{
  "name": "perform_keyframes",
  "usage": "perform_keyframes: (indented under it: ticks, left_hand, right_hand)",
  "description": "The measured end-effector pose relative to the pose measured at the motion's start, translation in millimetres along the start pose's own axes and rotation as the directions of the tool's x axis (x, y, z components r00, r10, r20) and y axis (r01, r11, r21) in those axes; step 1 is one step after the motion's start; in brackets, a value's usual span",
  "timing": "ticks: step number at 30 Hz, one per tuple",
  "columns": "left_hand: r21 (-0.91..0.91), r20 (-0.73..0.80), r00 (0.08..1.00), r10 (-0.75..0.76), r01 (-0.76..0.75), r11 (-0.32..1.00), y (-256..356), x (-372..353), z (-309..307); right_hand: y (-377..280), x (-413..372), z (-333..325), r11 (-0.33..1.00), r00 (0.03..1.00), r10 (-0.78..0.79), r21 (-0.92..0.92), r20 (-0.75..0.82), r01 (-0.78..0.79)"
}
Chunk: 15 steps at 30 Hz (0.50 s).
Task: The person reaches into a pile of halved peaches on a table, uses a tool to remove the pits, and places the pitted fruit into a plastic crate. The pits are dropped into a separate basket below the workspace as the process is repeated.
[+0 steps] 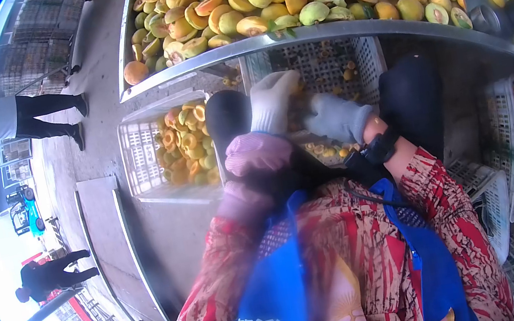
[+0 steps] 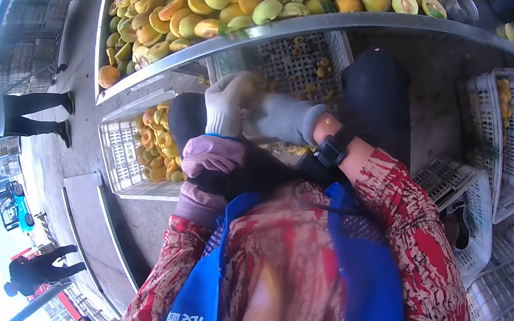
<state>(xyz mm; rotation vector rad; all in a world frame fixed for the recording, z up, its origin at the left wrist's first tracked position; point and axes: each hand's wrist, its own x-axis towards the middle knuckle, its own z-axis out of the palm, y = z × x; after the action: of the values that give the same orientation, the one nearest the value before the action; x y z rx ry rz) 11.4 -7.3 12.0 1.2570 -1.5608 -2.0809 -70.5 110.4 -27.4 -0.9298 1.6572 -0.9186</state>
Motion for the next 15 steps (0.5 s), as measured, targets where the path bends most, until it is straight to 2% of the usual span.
perform_keyframes:
  ticks: [1, 2, 4, 5, 7, 8, 10, 11, 12, 13, 14, 15]
  left_hand:
    - [0.255, 0.092, 0.996, 0.013, -0.036, 0.966, 3.4, -3.5, -0.4]
    - [0.255, 0.093, 0.996, 0.015, -0.038, 0.966, 1.7, -2.7, -2.2]
    - [0.249, 0.198, 0.974, -0.106, 0.055, 0.967, -1.6, -1.2, -4.1]
    - [0.251, 0.201, 0.974, -0.107, 0.055, 0.966, -0.5, -4.8, -4.7]
    - [0.490, 0.393, 0.916, 0.082, -0.284, 0.824, 8.8, -20.0, -2.2]
    - [0.492, 0.397, 0.914, 0.078, -0.284, 0.823, 3.4, -19.5, -3.7]
    - [0.651, 0.462, 0.868, 0.184, -0.473, 0.593, -3.4, -15.1, -3.2]
    - [0.652, 0.466, 0.867, 0.180, -0.473, 0.593, -6.4, -13.7, -3.4]
    - [0.462, 0.321, 0.940, 0.113, -0.260, 0.848, 1.3, -15.9, 0.2]
    - [0.189, 0.196, 0.981, -0.011, -0.027, 0.982, 5.8, -16.7, 1.2]
    - [0.059, 0.142, 0.987, 0.072, -0.081, 0.995, -0.2, -6.2, 1.5]
    - [0.053, 0.136, 0.987, 0.085, -0.093, 0.994, -1.3, -2.1, 1.1]
  right_hand:
    - [4.7, -0.5, 1.7, 0.999, 0.999, -0.040, -0.030, 0.014, 0.040]
    - [9.3, -2.1, -0.4, 0.999, 0.999, -0.041, -0.030, 0.012, 0.041]
    - [-3.0, -13.3, -12.0, 0.997, 0.990, 0.071, 0.000, 0.125, -0.072]
    - [-10.8, -19.8, -17.7, 0.997, 0.990, 0.072, 0.002, 0.123, -0.072]
    - [-23.2, -31.9, -25.4, 0.978, 0.951, 0.111, 0.138, 0.290, -0.156]
    - [-20.3, -32.9, -24.5, 0.977, 0.952, 0.112, 0.143, 0.286, -0.158]
    - [-11.2, -31.0, -23.7, 0.995, 0.933, 0.051, 0.064, 0.356, -0.079]
    - [-7.2, -31.4, -21.4, 0.994, 0.934, 0.053, 0.069, 0.354, -0.082]
    - [-6.3, -31.1, -19.3, 0.903, 0.879, 0.071, 0.343, 0.471, -0.257]
    - [-6.0, -31.9, -15.7, 0.707, 0.811, 0.042, 0.556, 0.583, -0.437]
    - [-7.4, -33.3, -14.9, 0.711, 0.811, 0.041, 0.553, 0.584, -0.434]
    - [-14.4, -35.8, -16.1, 0.759, 0.845, 0.049, 0.530, 0.533, -0.378]
